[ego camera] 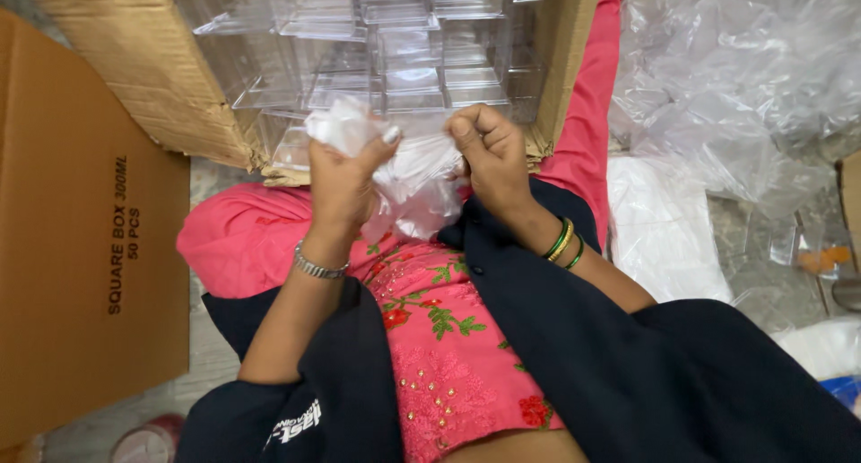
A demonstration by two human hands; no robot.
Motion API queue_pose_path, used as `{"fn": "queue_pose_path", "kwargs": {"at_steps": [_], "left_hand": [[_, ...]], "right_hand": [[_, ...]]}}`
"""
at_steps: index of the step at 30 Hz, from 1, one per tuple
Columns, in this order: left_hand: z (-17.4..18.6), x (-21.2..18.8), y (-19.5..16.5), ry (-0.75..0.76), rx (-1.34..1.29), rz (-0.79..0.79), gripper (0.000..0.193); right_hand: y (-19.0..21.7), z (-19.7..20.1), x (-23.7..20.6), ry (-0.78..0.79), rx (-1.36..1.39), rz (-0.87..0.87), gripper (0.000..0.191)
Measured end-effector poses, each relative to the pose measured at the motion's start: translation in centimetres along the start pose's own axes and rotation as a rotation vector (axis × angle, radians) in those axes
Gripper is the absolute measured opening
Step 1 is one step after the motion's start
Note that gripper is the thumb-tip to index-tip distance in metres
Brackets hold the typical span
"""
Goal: The person sits on the floor and unpacks clear plastic boxes from a cardboard carton. They pull each box out, tear off its plastic wrapping by hand, and place the unwrapped boxes into a stack inside the carton.
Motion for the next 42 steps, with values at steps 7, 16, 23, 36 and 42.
{"fn": "queue_pose_path", "kwargs": {"at_steps": [7, 16, 23, 36, 42], "left_hand": [[-0.9, -0.4, 2.9, 0.177, -0.092, 0.227, 0.014], [1.8, 1.5, 5.4, 0.275, -0.271, 0.476, 0.021], [7.3, 8.3, 12.6, -0.219, 0.461, 0.021, 0.024], [0.2, 3.0, 7.5, 0.104, 0.130, 0.359, 0.020], [0.9, 2.5, 6.0, -0.104, 0.665, -0.017, 0.032]], "right_hand": [[-0.7, 0.0, 0.2, 0.129, -0.021, -0.026, 0.032], [0.7, 4.5, 1.9, 0.014, 0.689, -0.320, 0.006], [-8.5, 7.9, 3.9, -0.236, -0.223, 0.116, 0.033], [-4.9, 3.1, 1.7, 0.045, 0.361, -0.073, 0.033], [-1.8, -1.5, -0.8, 0.267, 0.637, -0.314, 0.028]]}}
Point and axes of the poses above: each hand's wrist, its own x-axis towards the middle knuckle, its own z-axis out of the back of the hand, y = z × x, the point moved 7 cm from there along x, towards the middle knuckle, and after that the axes turned 9 degrees about z, right-handed, at the moved point
